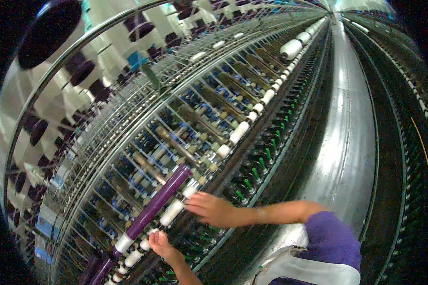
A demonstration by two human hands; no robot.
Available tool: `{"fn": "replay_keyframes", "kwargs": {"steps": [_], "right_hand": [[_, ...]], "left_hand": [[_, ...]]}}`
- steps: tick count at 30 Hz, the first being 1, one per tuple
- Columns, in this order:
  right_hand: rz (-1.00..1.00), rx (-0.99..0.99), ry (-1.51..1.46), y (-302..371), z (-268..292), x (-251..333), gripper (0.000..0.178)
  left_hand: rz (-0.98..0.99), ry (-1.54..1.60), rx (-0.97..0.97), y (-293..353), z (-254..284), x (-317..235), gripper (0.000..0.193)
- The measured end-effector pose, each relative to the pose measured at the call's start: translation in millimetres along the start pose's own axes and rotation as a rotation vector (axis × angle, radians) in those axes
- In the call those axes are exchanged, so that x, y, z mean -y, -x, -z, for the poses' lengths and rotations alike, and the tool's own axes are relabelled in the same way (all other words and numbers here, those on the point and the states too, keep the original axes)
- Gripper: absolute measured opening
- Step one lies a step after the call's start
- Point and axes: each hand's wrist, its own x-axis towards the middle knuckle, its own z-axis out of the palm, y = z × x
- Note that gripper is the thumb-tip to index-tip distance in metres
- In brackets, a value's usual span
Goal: The person walks between rows of spinning machines, removes finished white yarn bobbins from spindles, and places them into a metal cart. They also use a green tool to adjust or clear threads on the machine.
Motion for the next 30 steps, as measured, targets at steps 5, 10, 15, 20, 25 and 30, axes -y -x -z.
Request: {"fn": "replay_keyframes", "kwargs": {"steps": [5, 10, 15, 20, 25, 30], "right_hand": [[0.195, 0.118, 0.157, -154, -14, -1, 0.051], [0.131, -0.023, 0.141, -97, 1, 38, 0.023], [-0.150, 0.592, -0.278, 24, 12, 77, 0.049], [-0.516, 1.684, -1.842, 63, -11, 90, 0.054], [-0.234, 0.730, -0.477, 54, -42, 119, 0.047], [-0.486, 2.011, -1.706, 57, -59, 180, 0.051]], "left_hand": [[0.090, 0.476, -0.040, 4, -21, -20, 0.060], [0.004, 0.498, -0.209, 10, -8, -55, 0.047], [-0.256, 0.247, -0.463, 33, 49, -90, 0.033], [-0.578, 0.823, -0.131, 77, 74, -125, 0.072], [-0.462, 0.361, -0.566, 117, 84, -139, 0.051], [-0.535, 0.380, -0.533, 176, 176, -165, 0.033]]}}
